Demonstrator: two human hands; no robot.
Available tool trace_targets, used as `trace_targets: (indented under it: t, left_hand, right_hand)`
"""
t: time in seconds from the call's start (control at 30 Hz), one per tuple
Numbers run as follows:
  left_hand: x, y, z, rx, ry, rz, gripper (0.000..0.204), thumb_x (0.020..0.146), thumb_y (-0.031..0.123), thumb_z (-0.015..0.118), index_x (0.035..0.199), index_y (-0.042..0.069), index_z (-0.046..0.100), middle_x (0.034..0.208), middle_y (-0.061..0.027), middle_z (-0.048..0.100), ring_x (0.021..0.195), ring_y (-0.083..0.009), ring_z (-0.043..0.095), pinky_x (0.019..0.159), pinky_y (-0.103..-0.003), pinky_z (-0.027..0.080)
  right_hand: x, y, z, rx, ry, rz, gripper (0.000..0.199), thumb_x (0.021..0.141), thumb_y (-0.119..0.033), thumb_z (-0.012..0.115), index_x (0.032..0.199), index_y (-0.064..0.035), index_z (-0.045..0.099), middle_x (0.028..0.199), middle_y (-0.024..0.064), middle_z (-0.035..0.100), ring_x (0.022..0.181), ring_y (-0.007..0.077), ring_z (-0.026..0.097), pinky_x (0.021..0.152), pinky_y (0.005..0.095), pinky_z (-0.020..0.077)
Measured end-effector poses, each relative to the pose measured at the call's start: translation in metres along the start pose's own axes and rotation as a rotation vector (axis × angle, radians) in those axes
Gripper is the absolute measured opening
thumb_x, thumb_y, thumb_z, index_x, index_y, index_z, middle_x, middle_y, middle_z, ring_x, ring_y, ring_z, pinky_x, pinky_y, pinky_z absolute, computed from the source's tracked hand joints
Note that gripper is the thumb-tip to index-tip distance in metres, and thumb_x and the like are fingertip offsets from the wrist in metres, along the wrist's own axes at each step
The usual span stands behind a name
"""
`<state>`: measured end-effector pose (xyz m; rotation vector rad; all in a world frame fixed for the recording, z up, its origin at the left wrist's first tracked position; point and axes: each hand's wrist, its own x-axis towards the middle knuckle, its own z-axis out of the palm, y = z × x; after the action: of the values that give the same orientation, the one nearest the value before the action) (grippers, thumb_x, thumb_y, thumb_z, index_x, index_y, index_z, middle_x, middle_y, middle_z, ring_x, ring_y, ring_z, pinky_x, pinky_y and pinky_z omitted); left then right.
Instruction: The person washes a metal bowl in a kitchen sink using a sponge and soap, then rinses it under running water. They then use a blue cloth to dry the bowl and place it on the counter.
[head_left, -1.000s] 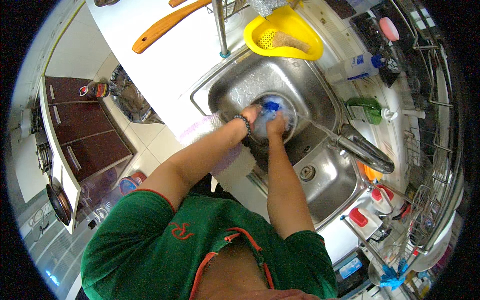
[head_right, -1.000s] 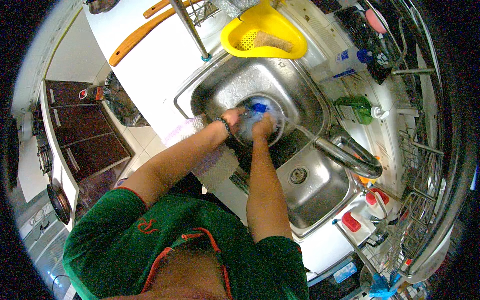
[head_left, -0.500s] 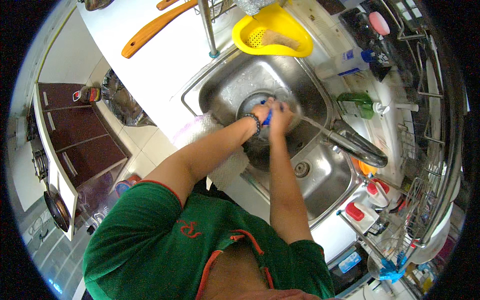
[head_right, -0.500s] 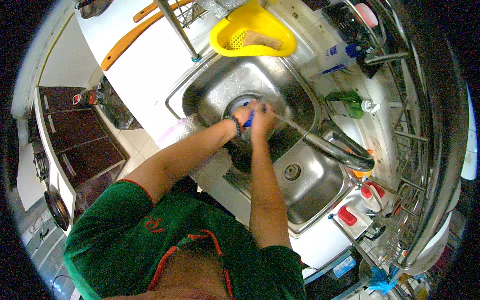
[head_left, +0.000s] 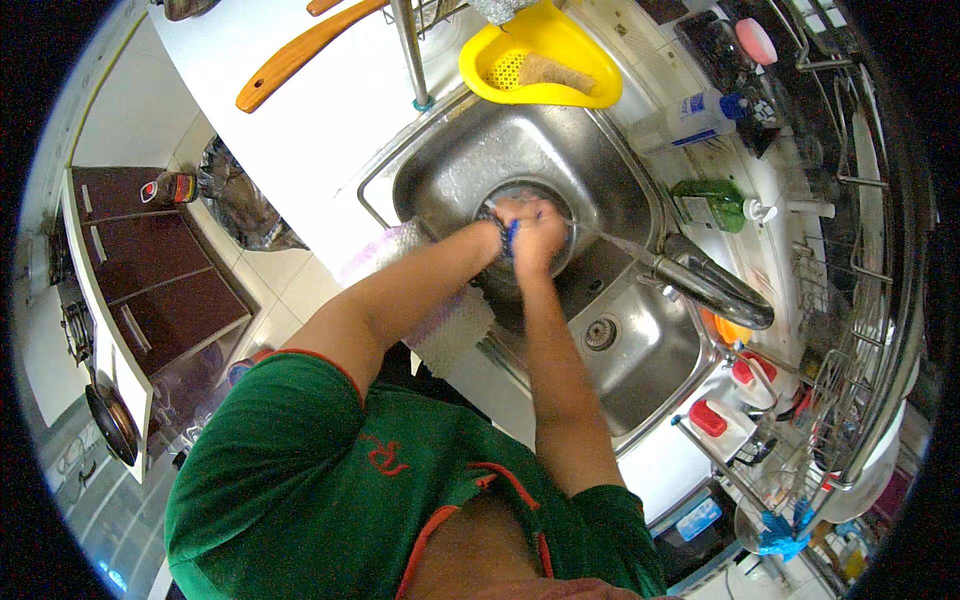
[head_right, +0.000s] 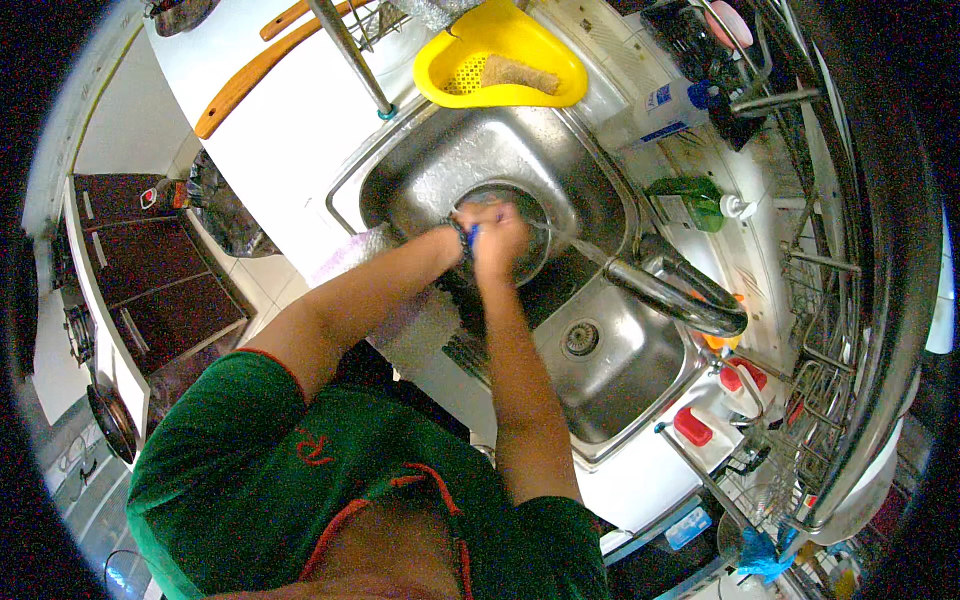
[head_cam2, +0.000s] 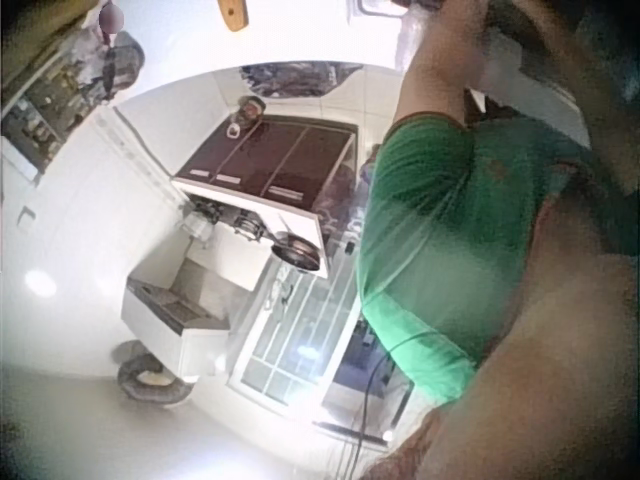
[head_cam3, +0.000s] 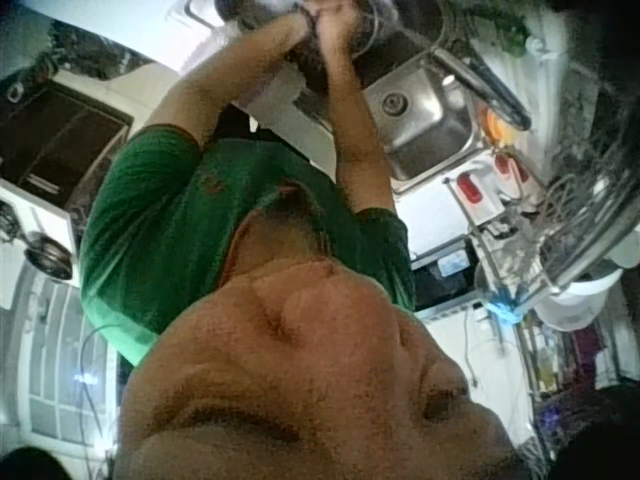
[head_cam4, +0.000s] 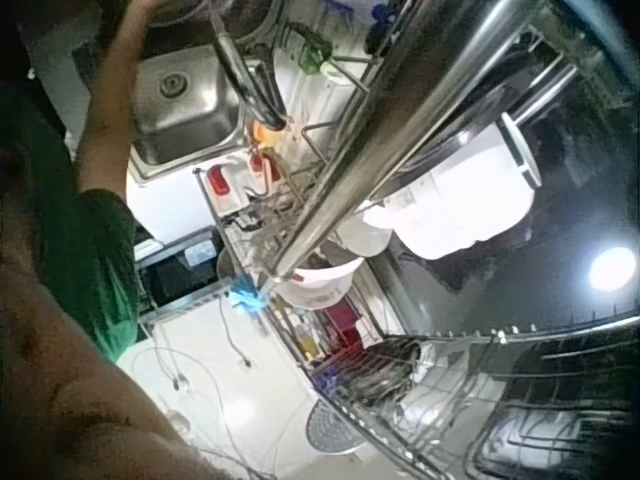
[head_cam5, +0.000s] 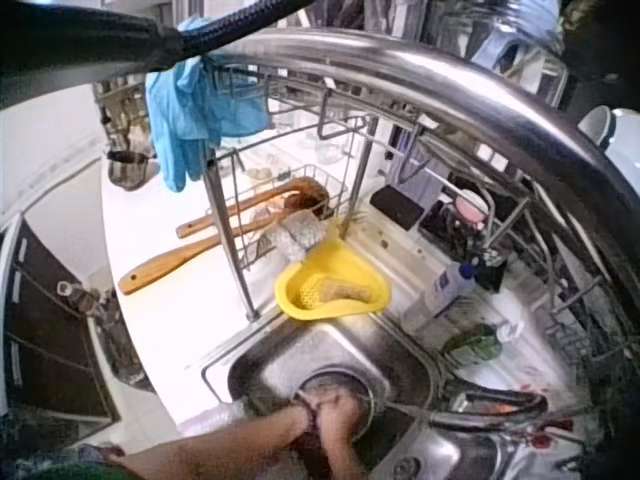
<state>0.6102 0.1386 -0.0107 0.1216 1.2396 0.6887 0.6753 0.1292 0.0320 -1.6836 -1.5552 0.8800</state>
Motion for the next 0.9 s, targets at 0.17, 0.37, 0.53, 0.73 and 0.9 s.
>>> trace_targets:
  t: [0.17, 0.37, 0.53, 0.73, 0.9]
  left_hand:
    - [0.008, -0.010, 0.004, 0.406, 0.230, 0.220, 0.038, 0.085, 0.042, 0.045, 0.094, 0.006, 0.057, 0.088, -0.0145, 0.061, 0.083, -0.0260, 0.058, 0.072, -0.036, 0.045]
    - [-0.002, -0.021, -0.018, -0.013, 0.046, 0.123, 0.039, 0.087, 0.044, 0.044, 0.090, 0.007, 0.057, 0.083, -0.0075, 0.061, 0.073, -0.0208, 0.056, 0.069, -0.033, 0.043]
    - [0.013, 0.002, -0.089, 0.098, 0.043, 0.633, 0.040, 0.082, 0.040, 0.057, 0.093, 0.001, 0.058, 0.092, -0.0085, 0.060, 0.084, -0.0186, 0.055, 0.078, -0.030, 0.042]
    - [-0.016, 0.012, -0.072, 0.542, 0.396, 0.625, 0.053, 0.071, 0.012, 0.064, 0.118, -0.003, 0.046, 0.111, -0.0217, 0.053, 0.105, -0.0315, 0.051, 0.093, -0.032, 0.038]
    - [-0.024, 0.006, -0.048, 1.063, 0.236, 0.819, 0.068, 0.058, -0.003, 0.059, 0.122, 0.011, 0.043, 0.125, -0.0198, 0.041, 0.116, -0.0344, 0.040, 0.098, -0.032, 0.034]
  right_hand:
    - [0.015, 0.013, -0.003, -0.173, 0.031, 0.050, 0.037, 0.081, -0.034, 0.047, 0.074, -0.0009, 0.060, 0.068, 0.0228, 0.058, 0.061, 0.0369, 0.056, 0.060, 0.0438, 0.0438]
    - [0.011, 0.035, 0.004, -0.072, 0.060, -0.103, 0.034, 0.085, -0.034, 0.045, 0.077, -0.0035, 0.059, 0.070, 0.0209, 0.058, 0.065, 0.0394, 0.056, 0.061, 0.0462, 0.0428]
    - [0.029, 0.116, 0.010, -0.362, 0.078, -0.057, 0.024, 0.085, -0.022, 0.047, 0.092, -0.0034, 0.059, 0.095, 0.0200, 0.058, 0.090, 0.0361, 0.054, 0.081, 0.0408, 0.0413]
    - [-0.008, 0.137, 0.051, -0.776, -0.250, -0.282, 0.034, 0.076, -0.019, 0.059, 0.107, -0.0083, 0.056, 0.119, 0.0185, 0.048, 0.107, 0.0332, 0.047, 0.093, 0.0385, 0.0369]
    - [0.021, 0.082, 0.022, 0.121, -0.415, 0.580, 0.039, 0.063, 0.001, 0.058, 0.102, -0.0020, 0.056, 0.092, 0.0119, 0.059, 0.087, 0.0243, 0.056, 0.074, 0.0317, 0.0465]
